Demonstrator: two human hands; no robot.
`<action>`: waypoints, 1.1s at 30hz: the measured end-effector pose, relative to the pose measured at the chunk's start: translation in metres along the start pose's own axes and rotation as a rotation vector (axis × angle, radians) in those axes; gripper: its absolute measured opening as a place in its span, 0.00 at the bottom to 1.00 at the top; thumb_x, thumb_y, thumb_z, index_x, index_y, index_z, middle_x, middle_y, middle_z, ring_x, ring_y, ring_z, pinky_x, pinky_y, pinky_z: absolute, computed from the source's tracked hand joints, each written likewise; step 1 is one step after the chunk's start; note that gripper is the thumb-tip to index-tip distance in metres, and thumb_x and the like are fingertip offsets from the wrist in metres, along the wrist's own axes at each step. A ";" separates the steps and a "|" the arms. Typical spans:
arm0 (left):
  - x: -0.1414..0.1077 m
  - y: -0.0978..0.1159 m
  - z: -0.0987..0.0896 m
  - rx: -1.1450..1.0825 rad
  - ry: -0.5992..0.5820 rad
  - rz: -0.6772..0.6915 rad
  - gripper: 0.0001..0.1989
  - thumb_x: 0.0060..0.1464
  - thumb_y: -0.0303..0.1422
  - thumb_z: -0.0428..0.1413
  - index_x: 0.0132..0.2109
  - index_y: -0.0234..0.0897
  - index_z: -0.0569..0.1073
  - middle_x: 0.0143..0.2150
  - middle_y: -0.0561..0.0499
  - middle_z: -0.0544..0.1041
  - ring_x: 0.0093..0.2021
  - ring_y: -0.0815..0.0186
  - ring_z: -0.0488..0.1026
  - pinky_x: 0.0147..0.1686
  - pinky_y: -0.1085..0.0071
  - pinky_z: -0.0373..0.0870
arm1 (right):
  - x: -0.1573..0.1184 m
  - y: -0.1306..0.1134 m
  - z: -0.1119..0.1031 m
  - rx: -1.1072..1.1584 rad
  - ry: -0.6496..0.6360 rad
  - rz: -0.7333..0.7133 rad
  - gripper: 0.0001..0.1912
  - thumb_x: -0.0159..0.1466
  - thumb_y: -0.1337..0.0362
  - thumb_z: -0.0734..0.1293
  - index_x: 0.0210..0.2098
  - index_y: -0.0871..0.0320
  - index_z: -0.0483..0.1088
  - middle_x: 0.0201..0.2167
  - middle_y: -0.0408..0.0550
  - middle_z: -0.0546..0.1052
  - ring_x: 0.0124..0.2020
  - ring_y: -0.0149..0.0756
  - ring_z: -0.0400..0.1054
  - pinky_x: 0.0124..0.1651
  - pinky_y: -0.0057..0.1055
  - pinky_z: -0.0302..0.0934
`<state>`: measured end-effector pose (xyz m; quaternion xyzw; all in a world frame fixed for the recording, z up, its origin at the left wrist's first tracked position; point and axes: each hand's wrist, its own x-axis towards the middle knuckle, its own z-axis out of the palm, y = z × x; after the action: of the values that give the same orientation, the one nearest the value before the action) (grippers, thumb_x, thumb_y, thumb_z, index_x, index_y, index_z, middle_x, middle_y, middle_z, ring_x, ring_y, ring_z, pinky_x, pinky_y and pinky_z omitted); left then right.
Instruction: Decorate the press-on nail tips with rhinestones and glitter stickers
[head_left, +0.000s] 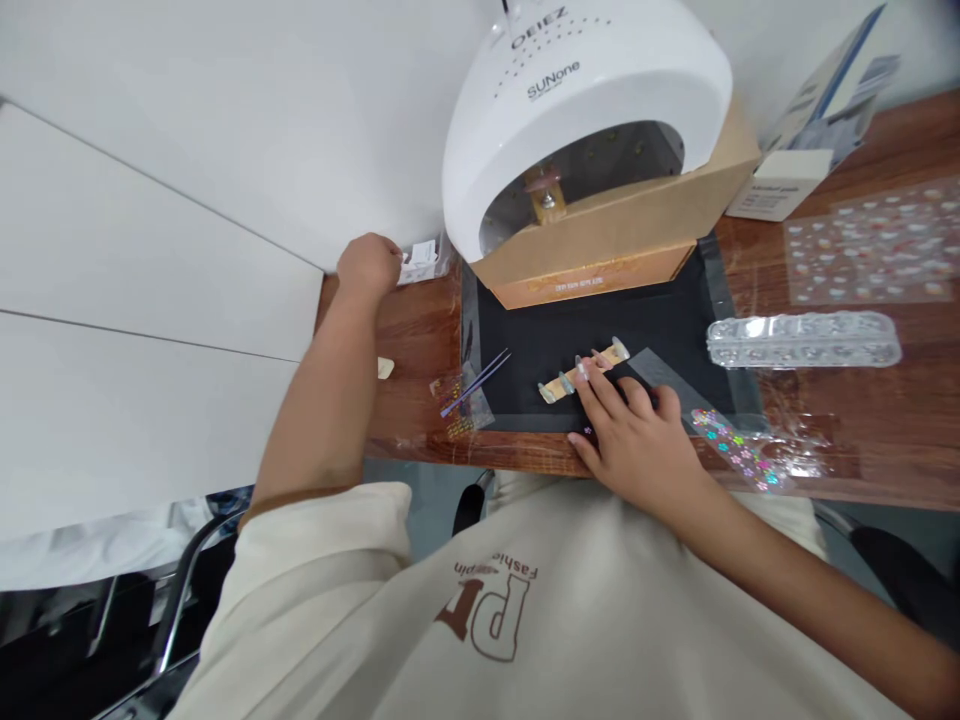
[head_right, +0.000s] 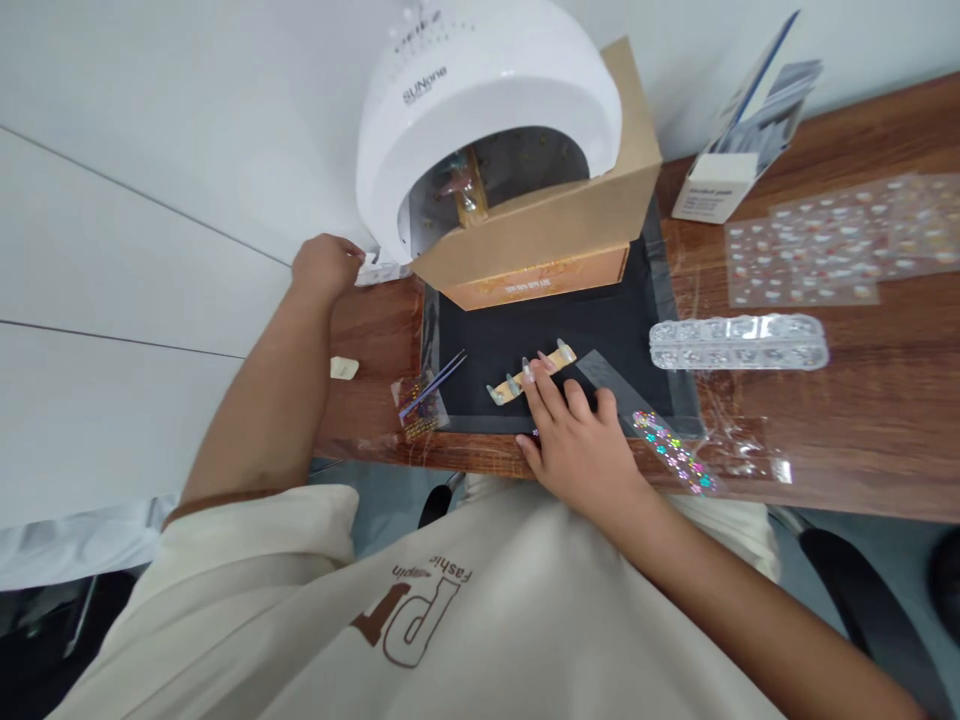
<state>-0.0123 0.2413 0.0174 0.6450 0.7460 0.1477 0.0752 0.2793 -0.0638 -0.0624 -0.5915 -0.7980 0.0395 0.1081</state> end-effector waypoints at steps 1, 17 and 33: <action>0.003 0.002 0.004 0.035 0.009 -0.014 0.19 0.64 0.39 0.57 0.57 0.35 0.70 0.55 0.46 0.73 0.52 0.60 0.74 0.52 0.57 0.75 | 0.000 0.000 0.000 0.004 -0.002 -0.001 0.36 0.68 0.53 0.58 0.70 0.66 0.53 0.72 0.57 0.57 0.56 0.55 0.59 0.54 0.52 0.51; -0.187 -0.001 -0.023 0.055 -0.225 0.437 0.13 0.60 0.40 0.55 0.47 0.39 0.77 0.40 0.51 0.75 0.41 0.67 0.72 0.44 0.66 0.71 | -0.017 0.009 -0.001 -0.011 0.097 -0.041 0.28 0.68 0.52 0.60 0.59 0.66 0.67 0.64 0.56 0.71 0.53 0.53 0.60 0.52 0.48 0.49; -0.211 -0.014 0.043 0.143 -0.238 0.509 0.09 0.62 0.35 0.50 0.41 0.37 0.73 0.41 0.43 0.74 0.46 0.53 0.70 0.50 0.55 0.68 | -0.056 0.052 -0.013 0.329 0.651 -0.230 0.07 0.61 0.65 0.66 0.39 0.55 0.70 0.32 0.46 0.74 0.37 0.39 0.66 0.43 0.41 0.59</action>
<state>0.0211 0.0372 -0.0446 0.8280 0.5545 0.0321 0.0771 0.3466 -0.1028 -0.0665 -0.4544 -0.7662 -0.0353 0.4530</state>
